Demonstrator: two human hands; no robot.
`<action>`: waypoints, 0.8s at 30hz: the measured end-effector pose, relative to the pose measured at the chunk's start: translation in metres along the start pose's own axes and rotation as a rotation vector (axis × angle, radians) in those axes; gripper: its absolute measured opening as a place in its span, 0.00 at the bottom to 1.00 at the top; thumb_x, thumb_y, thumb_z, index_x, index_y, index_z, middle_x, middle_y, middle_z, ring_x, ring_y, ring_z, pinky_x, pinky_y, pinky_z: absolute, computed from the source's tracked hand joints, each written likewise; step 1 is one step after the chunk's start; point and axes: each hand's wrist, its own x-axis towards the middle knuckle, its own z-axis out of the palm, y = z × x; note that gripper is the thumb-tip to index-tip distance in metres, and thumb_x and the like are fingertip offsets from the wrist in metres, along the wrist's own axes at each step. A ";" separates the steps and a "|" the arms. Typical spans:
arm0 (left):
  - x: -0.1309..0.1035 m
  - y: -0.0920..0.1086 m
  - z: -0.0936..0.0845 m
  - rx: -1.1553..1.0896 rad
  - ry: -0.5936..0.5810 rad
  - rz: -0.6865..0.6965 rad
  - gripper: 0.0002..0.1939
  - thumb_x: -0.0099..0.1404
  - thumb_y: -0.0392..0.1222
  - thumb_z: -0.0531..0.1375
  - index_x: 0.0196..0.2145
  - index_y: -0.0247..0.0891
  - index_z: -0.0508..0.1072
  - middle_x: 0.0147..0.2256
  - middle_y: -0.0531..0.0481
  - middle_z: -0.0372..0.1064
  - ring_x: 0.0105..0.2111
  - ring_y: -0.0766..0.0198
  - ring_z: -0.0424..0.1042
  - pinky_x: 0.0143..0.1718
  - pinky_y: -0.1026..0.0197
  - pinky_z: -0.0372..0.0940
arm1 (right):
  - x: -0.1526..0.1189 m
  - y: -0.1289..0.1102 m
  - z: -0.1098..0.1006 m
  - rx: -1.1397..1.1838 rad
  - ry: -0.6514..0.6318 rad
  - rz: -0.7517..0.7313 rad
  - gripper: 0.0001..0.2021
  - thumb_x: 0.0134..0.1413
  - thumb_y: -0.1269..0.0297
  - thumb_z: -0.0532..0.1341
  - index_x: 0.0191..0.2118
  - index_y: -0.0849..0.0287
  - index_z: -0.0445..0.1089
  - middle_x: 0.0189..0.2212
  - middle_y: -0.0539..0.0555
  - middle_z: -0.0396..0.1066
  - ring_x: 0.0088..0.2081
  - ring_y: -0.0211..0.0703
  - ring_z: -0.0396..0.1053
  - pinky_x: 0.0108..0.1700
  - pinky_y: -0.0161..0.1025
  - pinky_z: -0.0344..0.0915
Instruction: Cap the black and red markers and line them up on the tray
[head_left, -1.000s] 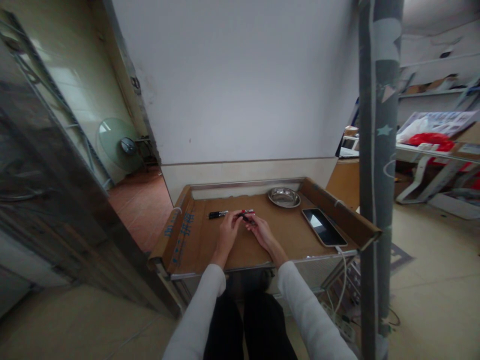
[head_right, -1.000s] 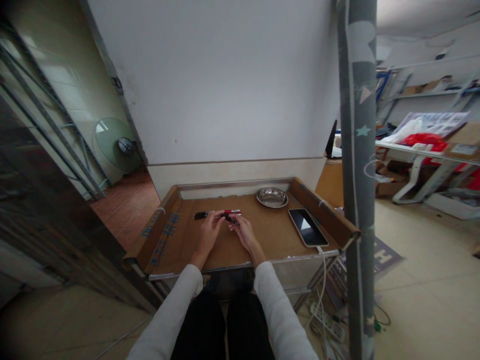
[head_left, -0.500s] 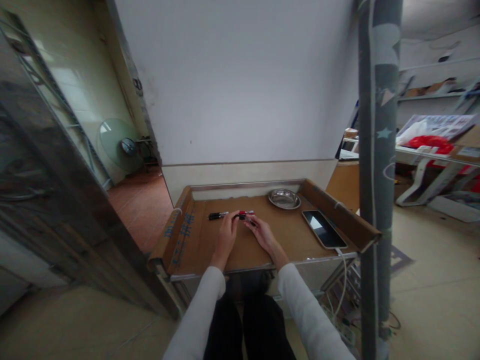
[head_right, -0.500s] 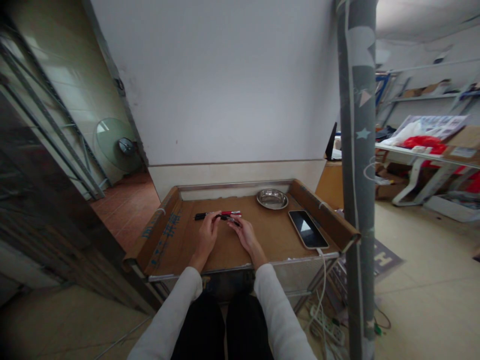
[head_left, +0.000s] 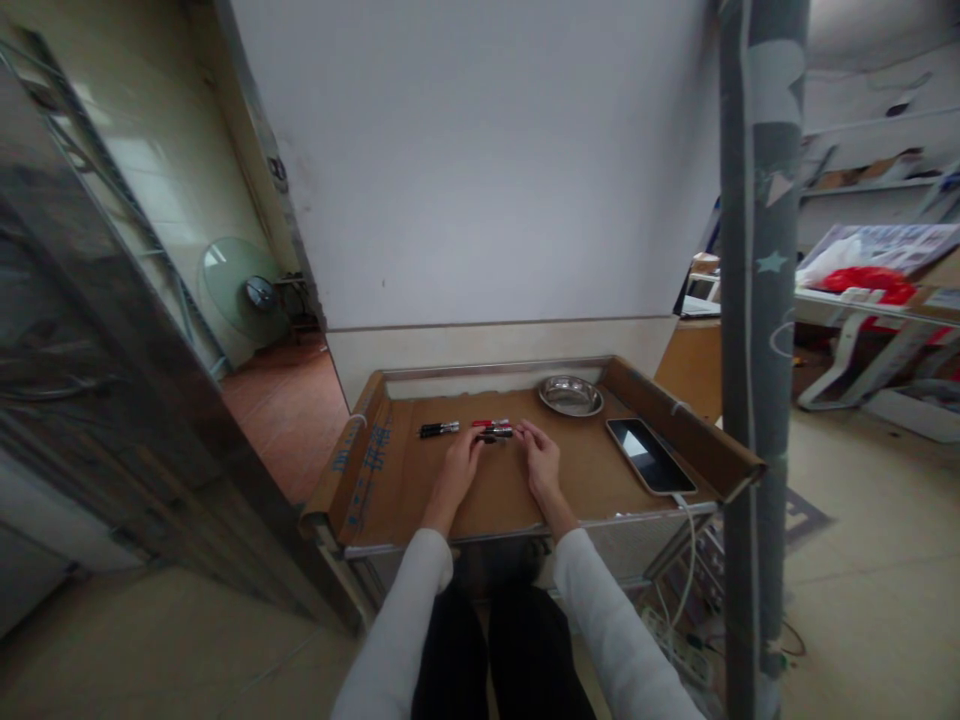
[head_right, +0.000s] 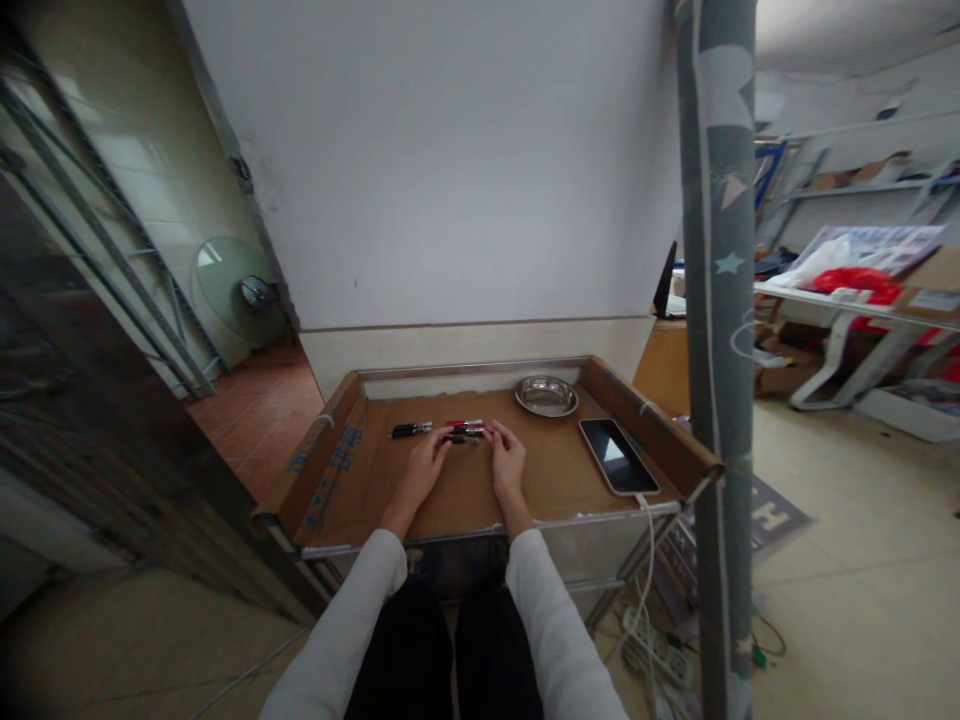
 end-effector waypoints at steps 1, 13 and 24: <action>0.000 -0.001 0.001 0.010 -0.049 0.011 0.12 0.65 0.33 0.51 0.46 0.40 0.67 0.46 0.47 0.70 0.48 0.62 0.68 0.52 0.55 0.62 | 0.000 0.000 -0.001 -0.020 0.045 -0.031 0.17 0.41 0.58 0.65 0.39 0.61 0.69 0.35 0.56 0.74 0.38 0.42 0.72 0.49 0.46 0.66; 0.005 -0.020 0.011 0.187 -0.093 0.056 0.12 0.58 0.26 0.55 0.37 0.39 0.70 0.39 0.48 0.68 0.44 0.61 0.67 0.48 0.58 0.64 | -0.022 -0.016 0.009 -0.540 -0.481 -0.151 0.07 0.50 0.58 0.59 0.30 0.55 0.66 0.27 0.49 0.72 0.26 0.38 0.69 0.31 0.35 0.66; 0.013 -0.017 0.008 0.141 -0.104 -0.015 0.11 0.61 0.26 0.50 0.32 0.38 0.68 0.37 0.49 0.63 0.40 0.65 0.66 0.46 0.60 0.63 | -0.017 -0.017 -0.003 -1.042 -0.761 -0.446 0.08 0.54 0.73 0.54 0.36 0.56 0.69 0.38 0.53 0.71 0.43 0.42 0.67 0.47 0.39 0.61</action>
